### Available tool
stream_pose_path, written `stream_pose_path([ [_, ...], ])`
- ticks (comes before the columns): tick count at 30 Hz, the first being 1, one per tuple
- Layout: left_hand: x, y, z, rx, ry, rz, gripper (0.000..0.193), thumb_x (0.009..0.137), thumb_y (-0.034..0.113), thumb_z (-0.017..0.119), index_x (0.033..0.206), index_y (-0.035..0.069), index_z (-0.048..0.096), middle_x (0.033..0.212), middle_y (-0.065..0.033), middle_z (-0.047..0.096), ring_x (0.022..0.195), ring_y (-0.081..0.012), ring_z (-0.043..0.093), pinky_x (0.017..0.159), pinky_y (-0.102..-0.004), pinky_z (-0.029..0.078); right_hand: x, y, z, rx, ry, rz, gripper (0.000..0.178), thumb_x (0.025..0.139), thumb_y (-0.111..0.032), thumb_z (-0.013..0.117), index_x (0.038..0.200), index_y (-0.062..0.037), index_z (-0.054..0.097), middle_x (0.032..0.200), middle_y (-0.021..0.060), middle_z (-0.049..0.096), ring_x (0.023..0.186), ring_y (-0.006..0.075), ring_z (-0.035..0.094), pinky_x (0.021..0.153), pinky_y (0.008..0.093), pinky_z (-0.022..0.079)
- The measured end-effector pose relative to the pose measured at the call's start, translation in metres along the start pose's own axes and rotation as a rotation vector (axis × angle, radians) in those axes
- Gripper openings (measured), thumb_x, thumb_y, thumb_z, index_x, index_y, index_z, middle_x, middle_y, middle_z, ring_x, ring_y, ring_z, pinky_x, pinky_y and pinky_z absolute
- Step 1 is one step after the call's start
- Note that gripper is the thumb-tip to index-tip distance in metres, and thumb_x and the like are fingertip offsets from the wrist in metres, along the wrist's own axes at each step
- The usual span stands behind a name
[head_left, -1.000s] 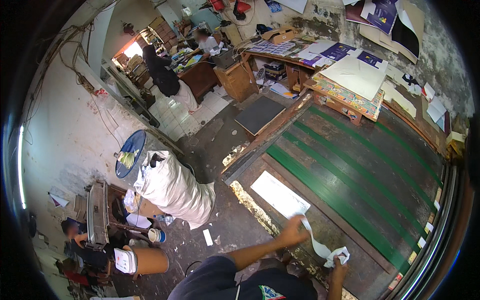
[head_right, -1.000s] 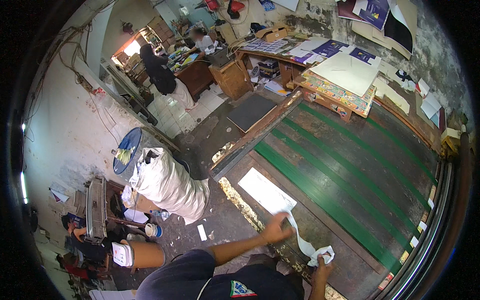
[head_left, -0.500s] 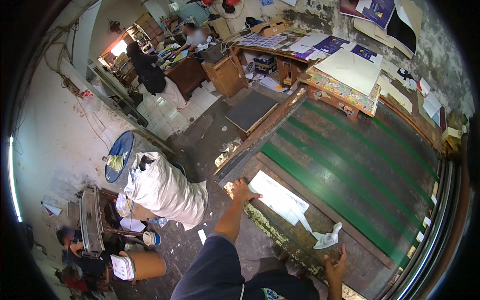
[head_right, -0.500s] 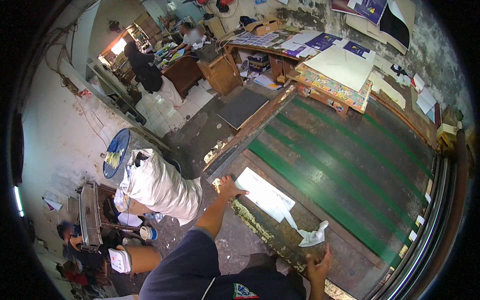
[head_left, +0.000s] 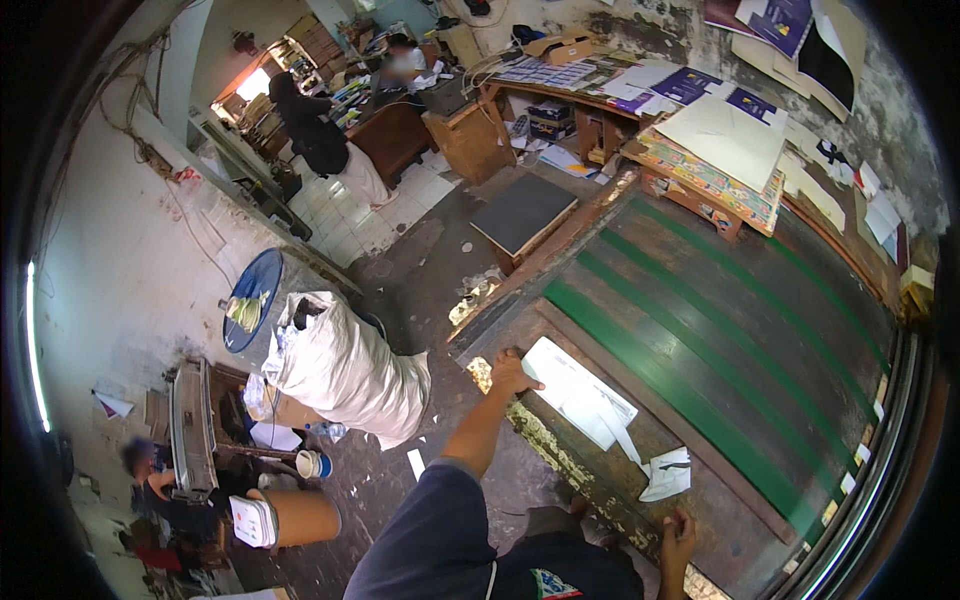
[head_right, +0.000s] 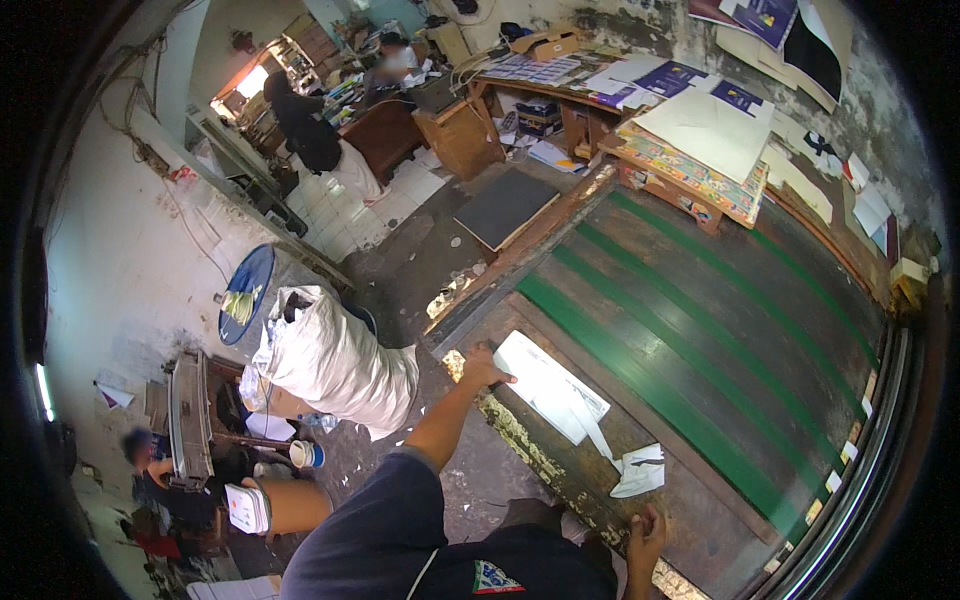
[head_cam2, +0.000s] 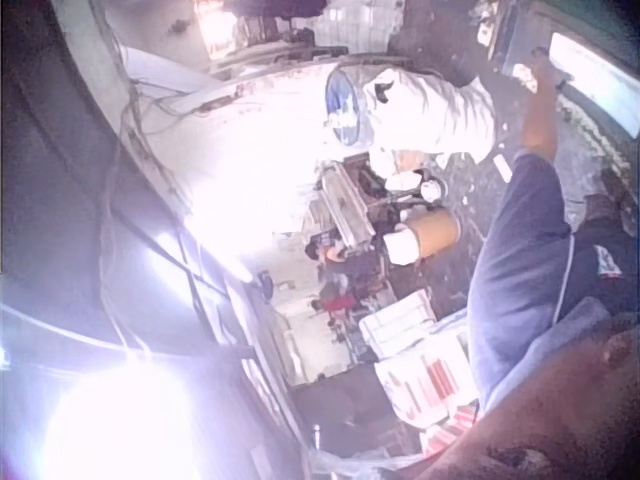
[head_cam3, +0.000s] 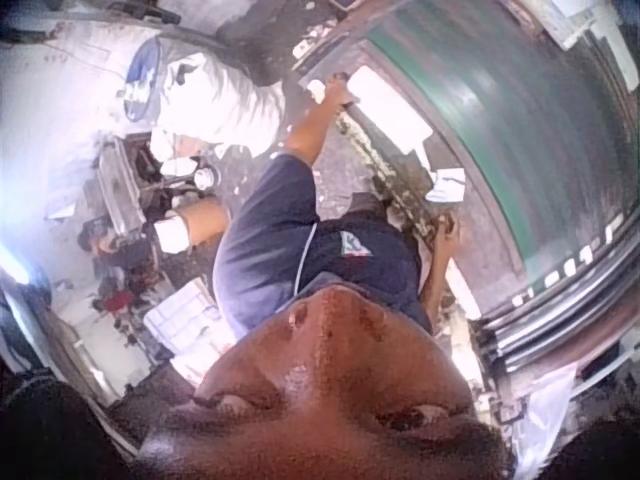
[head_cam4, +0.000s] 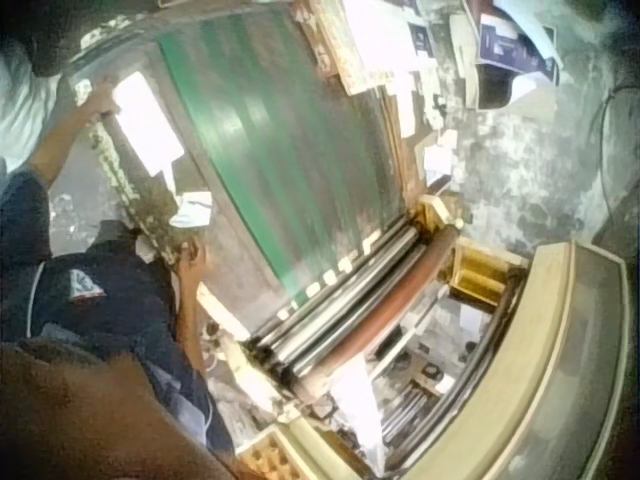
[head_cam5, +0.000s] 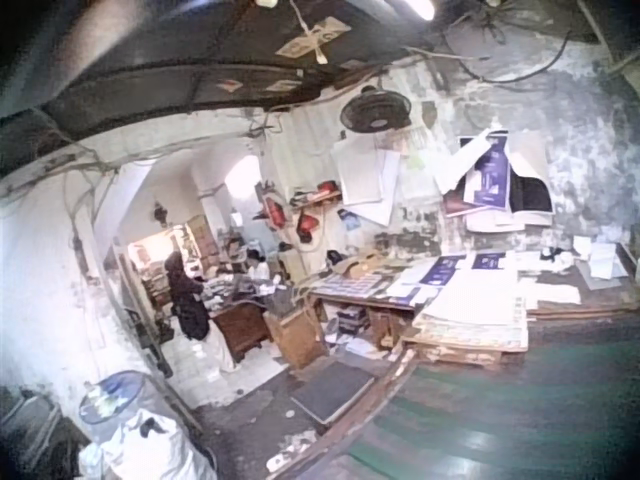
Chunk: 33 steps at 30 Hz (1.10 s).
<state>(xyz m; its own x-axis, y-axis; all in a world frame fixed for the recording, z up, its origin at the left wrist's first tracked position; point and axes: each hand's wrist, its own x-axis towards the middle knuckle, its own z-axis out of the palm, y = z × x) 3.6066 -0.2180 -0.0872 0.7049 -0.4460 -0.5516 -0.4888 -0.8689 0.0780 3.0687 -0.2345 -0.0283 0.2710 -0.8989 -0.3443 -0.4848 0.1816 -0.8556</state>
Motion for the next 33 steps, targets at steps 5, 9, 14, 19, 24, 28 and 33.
stream_pose_path([
  [5,0.004,-0.004,0.007,-0.109,0.0,0.02,0.124,0.049,0.054,0.091,0.134,-0.012,0.03,0.138,-0.0288,0.044,0.122,-0.0405,0.053,0.097,-0.0395,0.051,0.0,-0.008,0.005,-0.024,-0.017,0.01,0.037,0.09,-0.016,0.065,0.12,0.0055,0.058,0.115,0.0172,0.062,0.104,0.0247,0.061,0.092,0.0349,0.047],
  [9,-0.005,0.001,-0.001,-0.099,0.02,0.012,0.12,0.047,0.051,0.093,0.134,-0.007,0.033,0.132,-0.0283,0.05,0.119,-0.0398,0.055,0.095,-0.0392,0.052,0.001,-0.019,0.004,-0.073,-0.018,-0.007,0.036,0.091,-0.017,0.065,0.118,0.0057,0.059,0.112,0.0176,0.064,0.104,0.0254,0.061,0.091,0.0351,0.047],
  [14,-0.006,-0.006,0.007,-0.131,0.073,-0.011,0.115,0.048,0.047,0.094,0.134,-0.002,0.036,0.128,-0.0249,0.055,0.12,-0.038,0.054,0.097,-0.0406,0.05,-0.001,-0.023,0.005,-0.217,-0.06,-0.06,0.036,0.09,-0.021,0.067,0.12,-0.0028,0.06,0.116,0.0176,0.062,0.104,0.0298,0.061,0.092,0.0415,0.048],
  [19,-0.006,-0.005,-0.001,-0.172,0.032,0.02,0.107,0.051,0.046,0.093,0.132,-0.002,0.04,0.13,-0.024,0.055,0.122,-0.0377,0.053,0.1,-0.0439,0.048,0.0,-0.02,0.0,-0.224,-0.245,0.008,0.062,0.086,-0.033,0.072,0.141,-0.0184,0.047,0.143,0.018,0.045,0.113,0.0387,0.058,0.102,0.0587,0.041],
  [24,-0.005,-0.023,0.013,-0.17,0.289,0.104,0.041,0.073,0.022,0.072,0.111,0.009,0.064,0.094,-0.0175,0.071,0.09,-0.0321,0.069,0.086,-0.0466,0.049,0.007,-0.011,0.015,-0.207,-0.144,-0.207,0.033,0.092,-0.024,0.063,0.112,0.0018,0.063,0.106,0.0174,0.066,0.102,0.0279,0.062,0.091,0.0377,0.046],
  [28,-0.118,0.032,0.023,-0.32,0.67,0.697,0.025,0.069,0.008,0.064,0.094,0.011,0.062,0.088,-0.0106,0.063,0.086,-0.0291,0.061,0.075,-0.0446,0.039,-0.003,-0.016,0.006,-0.203,-0.107,-0.108,0.036,0.094,-0.028,0.063,0.113,0.0021,0.063,0.102,0.0126,0.067,0.097,0.022,0.061,0.089,0.0327,0.046],
  [33,-0.188,0.084,0.072,-0.274,0.583,0.981,0.03,0.065,0.011,0.067,0.095,0.012,0.06,0.088,-0.0057,0.053,0.089,-0.0263,0.053,0.079,-0.0422,0.038,-0.018,0.004,0.011,-0.122,-0.11,0.028,0.035,0.094,-0.025,0.064,0.115,0.0022,0.063,0.099,0.0103,0.068,0.09,0.0151,0.062,0.081,0.0283,0.048],
])
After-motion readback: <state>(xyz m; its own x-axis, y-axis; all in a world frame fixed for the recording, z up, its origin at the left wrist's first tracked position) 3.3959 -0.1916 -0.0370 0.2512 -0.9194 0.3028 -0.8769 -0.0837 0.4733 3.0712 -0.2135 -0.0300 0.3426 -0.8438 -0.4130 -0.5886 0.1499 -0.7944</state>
